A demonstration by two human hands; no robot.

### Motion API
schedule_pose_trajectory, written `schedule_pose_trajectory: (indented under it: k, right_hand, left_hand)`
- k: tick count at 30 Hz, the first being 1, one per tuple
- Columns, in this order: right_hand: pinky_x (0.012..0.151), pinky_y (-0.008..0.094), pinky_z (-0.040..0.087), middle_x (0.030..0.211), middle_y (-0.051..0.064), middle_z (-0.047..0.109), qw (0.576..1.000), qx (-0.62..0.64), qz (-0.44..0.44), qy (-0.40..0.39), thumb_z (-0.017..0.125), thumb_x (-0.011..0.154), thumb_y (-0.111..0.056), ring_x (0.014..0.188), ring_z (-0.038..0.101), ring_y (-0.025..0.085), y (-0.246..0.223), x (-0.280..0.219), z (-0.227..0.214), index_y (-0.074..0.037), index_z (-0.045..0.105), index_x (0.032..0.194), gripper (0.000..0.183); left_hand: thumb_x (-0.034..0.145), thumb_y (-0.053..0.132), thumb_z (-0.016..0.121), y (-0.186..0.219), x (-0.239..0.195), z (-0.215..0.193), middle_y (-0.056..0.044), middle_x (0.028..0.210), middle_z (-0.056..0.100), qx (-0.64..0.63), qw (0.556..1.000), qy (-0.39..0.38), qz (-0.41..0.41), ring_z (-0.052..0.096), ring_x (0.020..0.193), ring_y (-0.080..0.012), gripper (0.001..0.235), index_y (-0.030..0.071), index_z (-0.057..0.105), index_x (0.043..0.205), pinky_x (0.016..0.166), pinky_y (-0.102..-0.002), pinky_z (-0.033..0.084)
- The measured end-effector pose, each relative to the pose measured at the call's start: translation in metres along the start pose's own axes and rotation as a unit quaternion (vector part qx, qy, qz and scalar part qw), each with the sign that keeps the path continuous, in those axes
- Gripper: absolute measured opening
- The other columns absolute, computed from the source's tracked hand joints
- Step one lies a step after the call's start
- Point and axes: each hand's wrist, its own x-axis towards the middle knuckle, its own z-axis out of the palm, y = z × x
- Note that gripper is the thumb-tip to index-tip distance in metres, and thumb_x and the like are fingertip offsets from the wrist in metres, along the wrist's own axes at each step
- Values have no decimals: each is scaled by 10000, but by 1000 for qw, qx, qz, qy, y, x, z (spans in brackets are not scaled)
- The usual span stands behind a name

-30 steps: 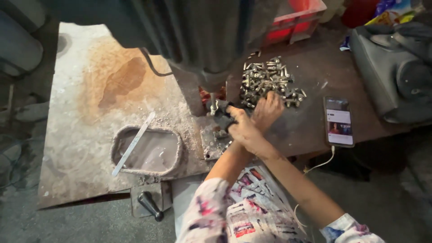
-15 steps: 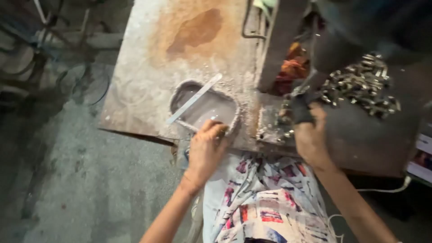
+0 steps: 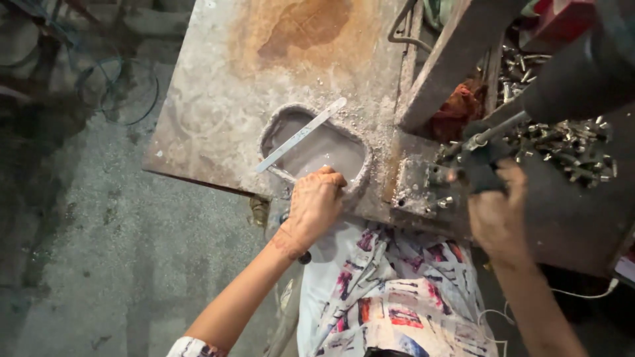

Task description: The person sits at a bench machine and threads small brass fittings one at a time, holding each part under the machine's rotating tool, dipping finished parts in a water tray, and placing them on a growing pile of completed fittings on the bench.

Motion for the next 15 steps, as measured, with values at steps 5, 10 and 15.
schedule_pose_trajectory:
  k: [5, 10, 15]
  right_hand:
    - [936, 388, 574, 1239, 96, 645, 998, -11, -47, -47, 556, 1029, 1, 1061, 664, 212, 3, 4, 3, -25, 590, 1321, 295]
    - [972, 384, 553, 1231, 100, 641, 995, -67, -63, -48, 578, 1084, -99, 1059, 647, 200, -10, 5, 7, 17, 571, 1344, 285]
    - [1056, 386, 543, 1376, 74, 592, 987, -12, -126, -103, 642, 1047, -172, 1209, 622, 207, -14, -2, 20, -94, 458, 1442, 443]
  left_hand:
    - [791, 47, 745, -11, 6, -18, -93, 935, 791, -153, 983, -13, -97, 765, 882, -224, 198, 65, 790, 983, 818, -326, 589]
    - [877, 60, 740, -12, -4, -10, -93, 991, 796, -475, 856, -67, -194, 742, 904, -121, 199, -6, 759, 1063, 805, -249, 591]
    - [901, 14, 745, 14, -28, 66, -54, 1016, 756, -595, 791, 6, -144, 713, 928, -98, 186, -16, 720, 1083, 848, -237, 578]
